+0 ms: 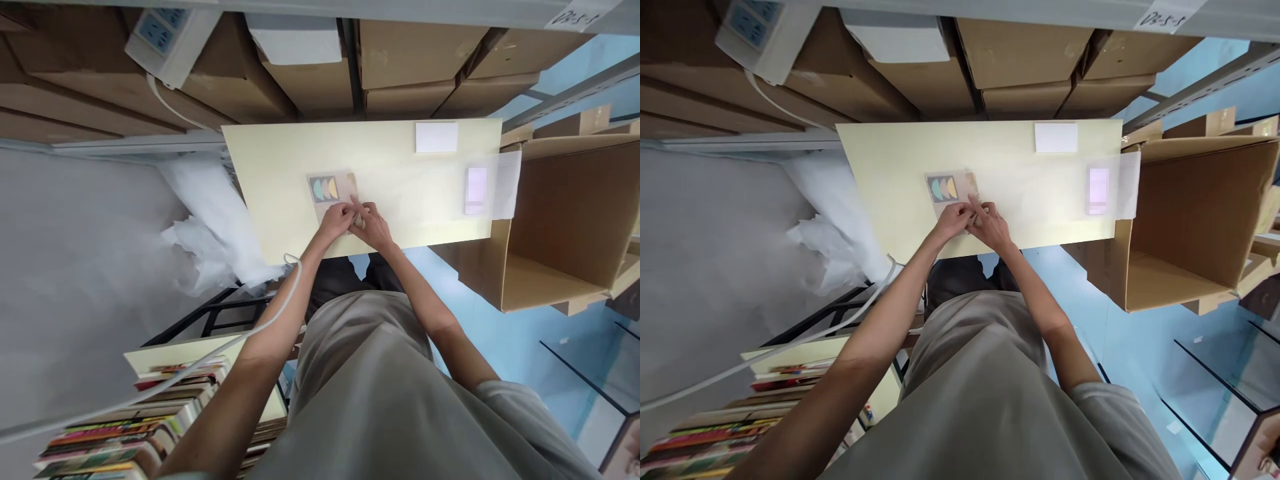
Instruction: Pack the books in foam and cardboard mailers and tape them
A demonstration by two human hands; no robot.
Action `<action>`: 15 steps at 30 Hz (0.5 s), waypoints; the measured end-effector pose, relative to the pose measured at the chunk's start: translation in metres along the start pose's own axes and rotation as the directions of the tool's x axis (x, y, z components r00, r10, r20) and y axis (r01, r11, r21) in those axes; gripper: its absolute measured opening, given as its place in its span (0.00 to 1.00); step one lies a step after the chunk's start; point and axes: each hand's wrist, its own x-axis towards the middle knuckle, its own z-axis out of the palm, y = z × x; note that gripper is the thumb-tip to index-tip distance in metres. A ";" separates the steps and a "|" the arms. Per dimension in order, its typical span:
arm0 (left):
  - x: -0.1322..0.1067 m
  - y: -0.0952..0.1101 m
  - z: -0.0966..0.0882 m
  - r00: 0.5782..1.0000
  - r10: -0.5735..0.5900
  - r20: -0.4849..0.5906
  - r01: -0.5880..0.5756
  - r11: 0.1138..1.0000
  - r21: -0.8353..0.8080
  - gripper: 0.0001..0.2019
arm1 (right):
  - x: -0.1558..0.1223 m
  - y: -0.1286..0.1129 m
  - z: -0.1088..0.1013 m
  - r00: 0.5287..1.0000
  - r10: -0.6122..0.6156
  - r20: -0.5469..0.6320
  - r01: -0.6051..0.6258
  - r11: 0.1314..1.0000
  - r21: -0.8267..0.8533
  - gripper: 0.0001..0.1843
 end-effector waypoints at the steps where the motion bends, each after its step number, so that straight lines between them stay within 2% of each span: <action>1: 0.002 0.000 -0.002 1.000 0.013 0.024 -0.013 1.000 0.007 0.12 | 0.003 -0.002 -0.003 1.000 -0.004 0.016 0.004 1.000 -0.029 0.43; 6: 0.003 0.000 -0.010 0.998 0.019 0.054 -0.019 1.000 -0.003 0.14 | 0.016 -0.003 -0.014 0.997 -0.008 0.072 0.016 0.994 -0.107 0.32; 7: 0.000 0.000 -0.011 1.000 0.018 0.017 -0.018 1.000 -0.009 0.15 | 0.018 -0.002 -0.014 0.997 -0.014 0.080 0.024 0.992 -0.123 0.32; 9: -0.009 -0.003 -0.015 0.987 -0.003 -0.159 0.002 1.000 -0.008 0.13 | 0.020 0.002 -0.013 0.995 -0.020 0.097 0.034 0.989 -0.147 0.32; 10: -0.014 -0.006 -0.017 0.958 -0.035 -0.283 0.035 0.999 -0.006 0.11 | 0.020 0.004 -0.012 0.995 -0.020 0.102 0.035 0.988 -0.149 0.33; 12: -0.021 -0.014 -0.023 0.860 -0.145 -0.488 0.149 0.988 -0.032 0.12 | 0.021 0.008 -0.009 0.994 -0.013 0.108 0.028 0.991 -0.134 0.34; 13: -0.024 -0.018 -0.026 0.818 -0.213 -0.534 0.216 0.975 -0.058 0.13 | 0.021 0.011 -0.008 0.994 -0.009 0.111 0.022 0.992 -0.121 0.35; 15: -0.024 -0.028 -0.031 0.775 -0.332 -0.538 0.324 0.939 -0.113 0.13 | 0.023 0.015 -0.004 0.994 -0.007 0.109 0.017 0.996 -0.089 0.35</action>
